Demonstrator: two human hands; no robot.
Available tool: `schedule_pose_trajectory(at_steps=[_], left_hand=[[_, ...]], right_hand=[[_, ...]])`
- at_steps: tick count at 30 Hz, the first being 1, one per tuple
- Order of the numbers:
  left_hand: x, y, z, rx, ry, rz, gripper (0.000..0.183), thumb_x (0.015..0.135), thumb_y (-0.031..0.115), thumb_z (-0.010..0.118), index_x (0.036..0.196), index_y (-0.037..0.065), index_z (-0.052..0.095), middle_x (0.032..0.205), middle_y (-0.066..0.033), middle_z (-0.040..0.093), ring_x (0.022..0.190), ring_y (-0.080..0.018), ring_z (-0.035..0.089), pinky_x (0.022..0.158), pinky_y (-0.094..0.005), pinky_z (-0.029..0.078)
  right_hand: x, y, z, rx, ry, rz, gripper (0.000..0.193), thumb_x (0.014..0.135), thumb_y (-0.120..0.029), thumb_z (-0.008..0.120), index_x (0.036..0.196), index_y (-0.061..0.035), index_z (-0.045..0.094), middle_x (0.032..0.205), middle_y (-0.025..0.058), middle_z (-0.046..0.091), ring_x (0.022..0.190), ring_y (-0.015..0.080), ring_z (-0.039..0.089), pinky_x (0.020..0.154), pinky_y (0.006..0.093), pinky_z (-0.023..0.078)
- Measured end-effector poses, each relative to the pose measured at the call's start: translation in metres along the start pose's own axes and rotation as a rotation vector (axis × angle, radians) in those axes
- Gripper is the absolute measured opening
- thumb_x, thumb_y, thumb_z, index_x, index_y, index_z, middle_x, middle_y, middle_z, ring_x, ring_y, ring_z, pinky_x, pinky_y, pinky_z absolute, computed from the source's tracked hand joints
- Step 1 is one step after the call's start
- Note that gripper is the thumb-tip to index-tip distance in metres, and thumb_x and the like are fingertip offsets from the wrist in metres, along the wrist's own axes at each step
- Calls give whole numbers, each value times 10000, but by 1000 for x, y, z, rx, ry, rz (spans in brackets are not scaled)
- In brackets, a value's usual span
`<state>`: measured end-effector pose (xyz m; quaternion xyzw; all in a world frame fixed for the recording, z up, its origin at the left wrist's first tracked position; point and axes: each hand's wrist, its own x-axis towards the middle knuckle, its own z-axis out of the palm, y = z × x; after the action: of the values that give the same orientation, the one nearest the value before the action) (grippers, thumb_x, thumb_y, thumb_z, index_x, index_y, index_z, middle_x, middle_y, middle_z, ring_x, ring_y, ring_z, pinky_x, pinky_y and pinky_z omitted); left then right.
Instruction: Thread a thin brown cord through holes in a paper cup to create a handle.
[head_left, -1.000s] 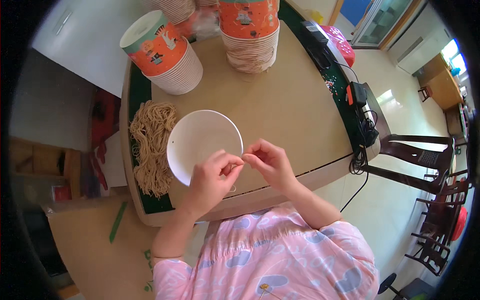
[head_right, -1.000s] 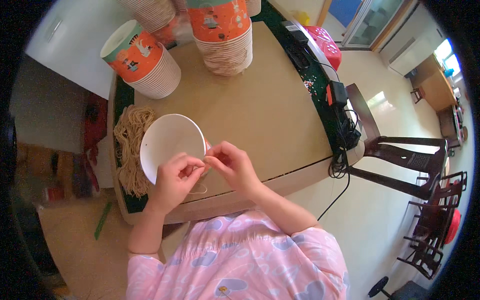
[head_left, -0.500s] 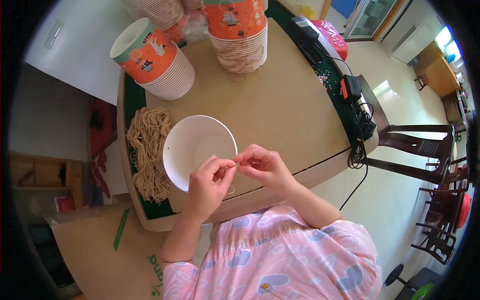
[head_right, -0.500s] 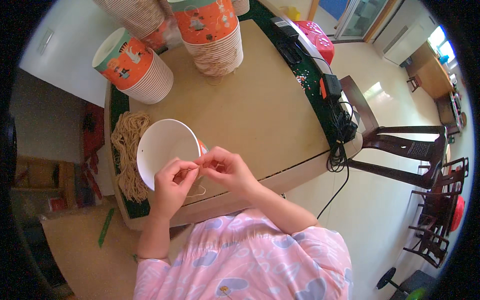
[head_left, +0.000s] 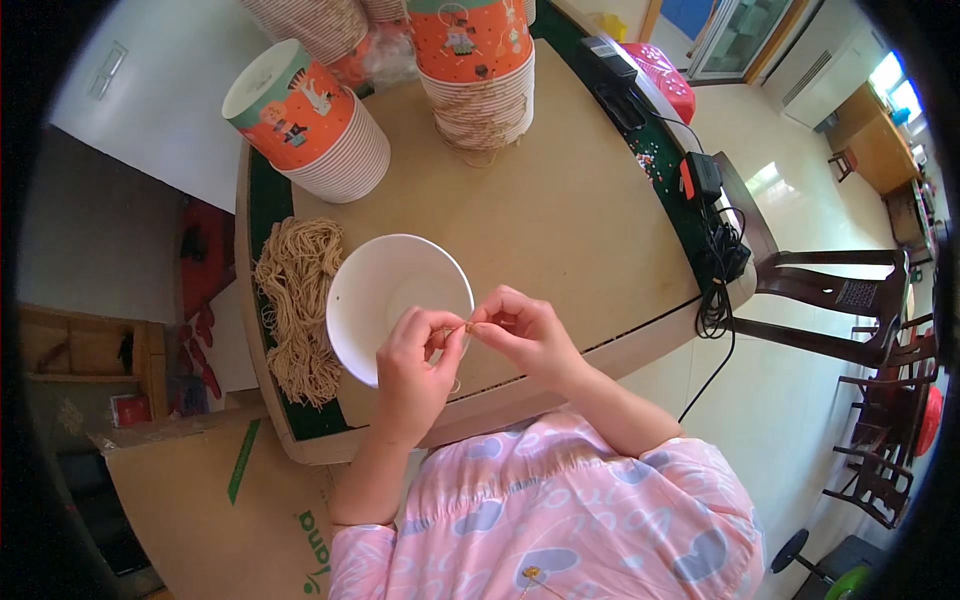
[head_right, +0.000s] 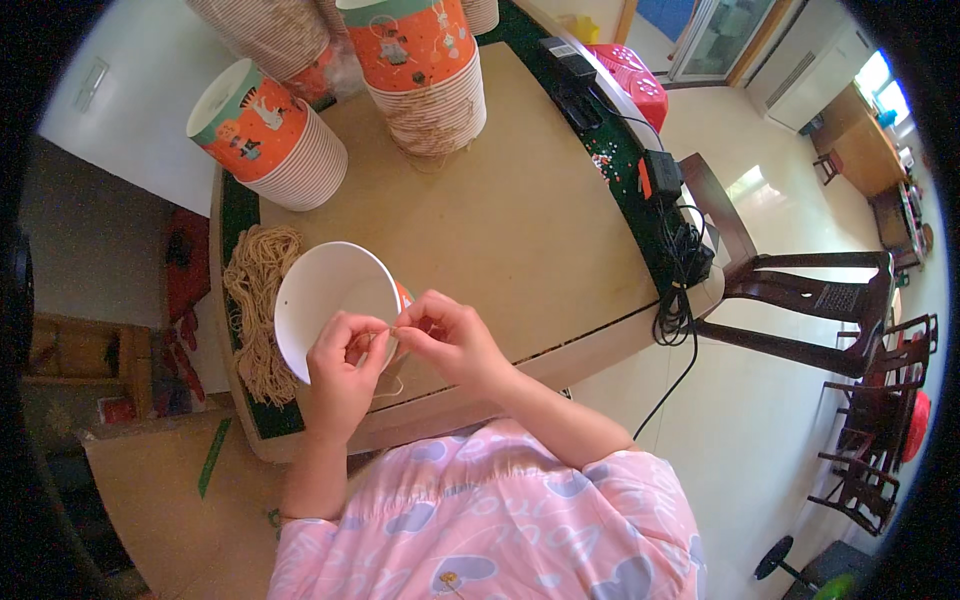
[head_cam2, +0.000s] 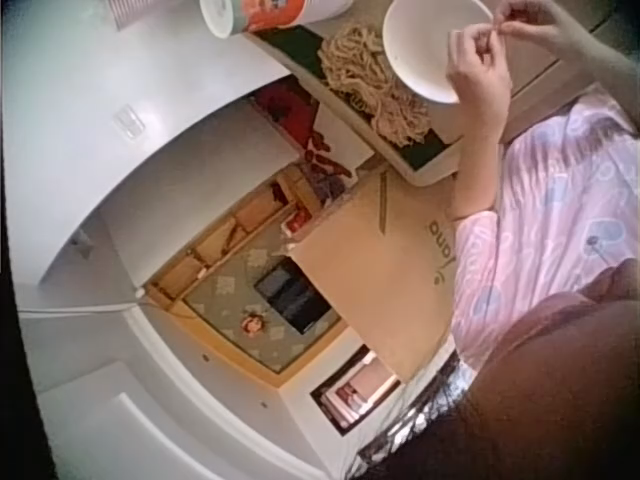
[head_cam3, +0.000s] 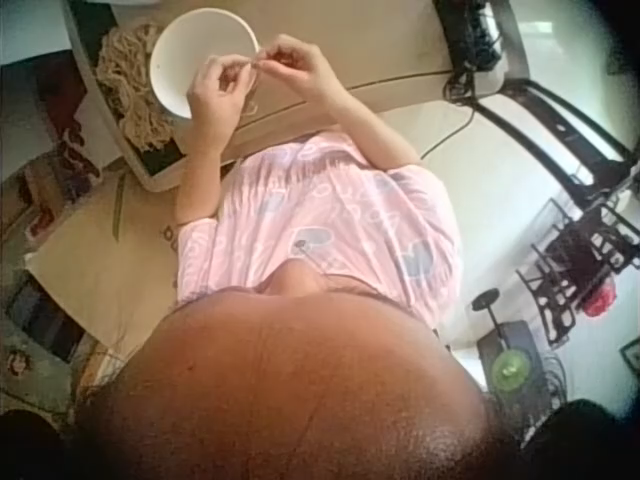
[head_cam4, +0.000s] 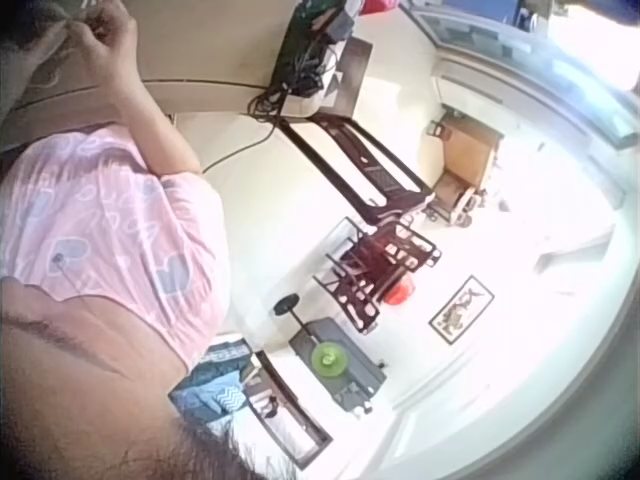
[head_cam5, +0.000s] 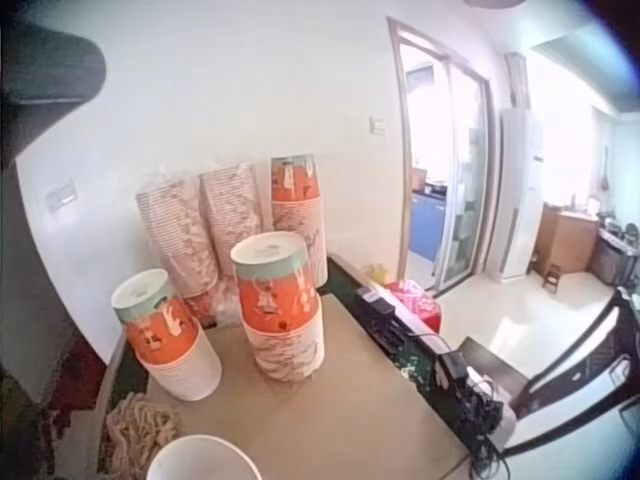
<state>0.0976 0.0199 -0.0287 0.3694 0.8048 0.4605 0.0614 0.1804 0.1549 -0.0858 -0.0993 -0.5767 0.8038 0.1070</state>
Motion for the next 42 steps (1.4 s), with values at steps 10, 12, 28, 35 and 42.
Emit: schedule_pose_trajectory(at_steps=[10, 12, 28, 35, 42], left_hand=[[-5, 0, 3, 35, 40, -44, 93, 770, -2, 693, 841, 47, 657, 760, -39, 553, 564, -135, 486, 497, -272, 405], [-6, 1, 3, 31, 46, -55, 91, 769, 0, 696, 840, 43, 660, 755, -39, 553, 563, -135, 486, 495, -272, 402], [-8, 3, 5, 28, 73, -47, 86, 790, -1, 679, 873, 23, 681, 733, -52, 561, 540, -130, 473, 466, -264, 374], [-8, 2, 6, 14, 93, -54, 93, 791, -4, 675, 880, 22, 684, 724, -49, 561, 531, -121, 464, 460, -259, 366], [-8, -1, 9, -43, 93, -77, 89, 799, 8, 681, 887, 14, 695, 710, -43, 555, 526, -102, 444, 460, -251, 352]], right_hand=[[1, 0, -1, 106, 45, 23, 121, 895, -91, 634, 941, 18, 610, 866, 16, 631, 804, 57, 584, 710, 195, 468], [1, -3, 0, 136, 42, 30, 124, 896, -90, 633, 942, 24, 613, 879, 22, 639, 814, 62, 589, 723, 198, 471], [-2, 6, 11, 148, 134, -29, 81, 860, -57, 664, 897, 15, 656, 874, 0, 568, 735, 52, 516, 651, 195, 428], [-4, -5, 13, -179, 182, -105, 53, 856, -3, 643, 900, 17, 665, 884, 20, 548, 792, 64, 547, 671, 196, 456], [-2, 2, 10, -50, 175, -70, 53, 856, 12, 637, 899, 21, 667, 892, 15, 546, 797, 67, 549, 693, 204, 464]])
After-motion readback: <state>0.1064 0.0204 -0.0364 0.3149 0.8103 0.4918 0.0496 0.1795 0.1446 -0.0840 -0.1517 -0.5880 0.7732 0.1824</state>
